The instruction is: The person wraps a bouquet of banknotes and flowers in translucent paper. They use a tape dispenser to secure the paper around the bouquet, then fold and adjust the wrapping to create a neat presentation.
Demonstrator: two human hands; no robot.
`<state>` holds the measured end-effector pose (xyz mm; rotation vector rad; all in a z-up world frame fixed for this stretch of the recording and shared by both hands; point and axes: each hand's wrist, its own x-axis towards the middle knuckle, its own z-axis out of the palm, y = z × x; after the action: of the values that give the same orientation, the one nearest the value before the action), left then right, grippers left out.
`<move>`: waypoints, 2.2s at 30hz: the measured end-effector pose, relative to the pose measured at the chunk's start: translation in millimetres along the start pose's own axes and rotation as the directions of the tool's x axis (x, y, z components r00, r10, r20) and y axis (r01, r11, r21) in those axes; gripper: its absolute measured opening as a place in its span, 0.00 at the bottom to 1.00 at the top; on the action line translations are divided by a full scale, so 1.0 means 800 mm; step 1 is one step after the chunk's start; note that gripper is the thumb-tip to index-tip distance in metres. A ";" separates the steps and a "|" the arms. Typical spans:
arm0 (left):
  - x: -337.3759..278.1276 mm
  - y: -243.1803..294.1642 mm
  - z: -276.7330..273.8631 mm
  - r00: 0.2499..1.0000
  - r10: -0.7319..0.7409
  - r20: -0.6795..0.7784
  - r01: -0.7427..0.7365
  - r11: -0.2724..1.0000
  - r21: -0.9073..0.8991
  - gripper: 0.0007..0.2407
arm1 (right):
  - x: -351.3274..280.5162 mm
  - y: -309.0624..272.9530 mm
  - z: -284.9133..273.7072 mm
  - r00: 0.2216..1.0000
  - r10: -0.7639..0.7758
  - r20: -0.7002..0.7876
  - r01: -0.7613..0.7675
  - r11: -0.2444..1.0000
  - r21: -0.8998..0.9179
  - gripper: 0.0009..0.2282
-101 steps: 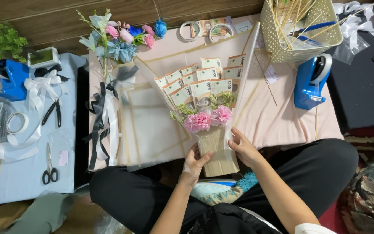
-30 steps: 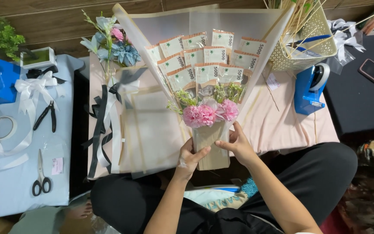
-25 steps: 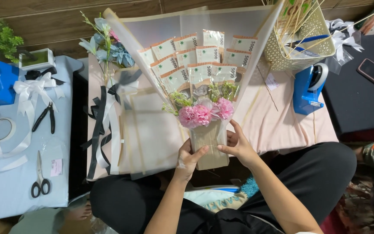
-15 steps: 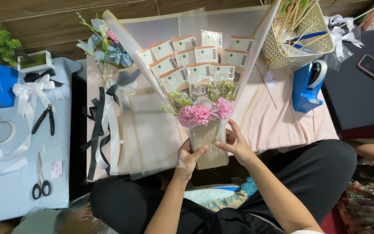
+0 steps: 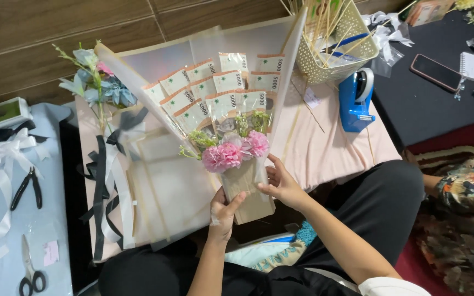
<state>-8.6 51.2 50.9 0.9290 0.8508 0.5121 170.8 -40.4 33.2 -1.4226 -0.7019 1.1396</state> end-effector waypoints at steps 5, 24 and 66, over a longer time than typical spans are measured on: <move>0.013 -0.030 -0.012 0.997 -0.017 -0.071 0.011 0.997 -0.080 0.22 | 0.024 0.021 -0.123 0.856 -0.288 -0.429 0.127 0.922 -0.366 0.15; 0.020 -0.031 -0.014 0.988 -0.018 -0.151 0.000 0.993 -0.116 0.21 | 0.068 -0.039 -0.342 0.582 0.020 -0.813 -0.146 0.986 -0.080 0.08; -0.003 -0.014 0.000 0.982 0.108 -0.157 -0.107 0.994 0.021 0.25 | -0.010 -0.002 0.032 0.979 -0.199 -0.054 0.185 0.964 -0.192 0.10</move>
<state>-9.7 43.6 42.6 0.9583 0.9505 0.6817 144.7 -37.5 39.6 -1.5078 -0.8926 0.8850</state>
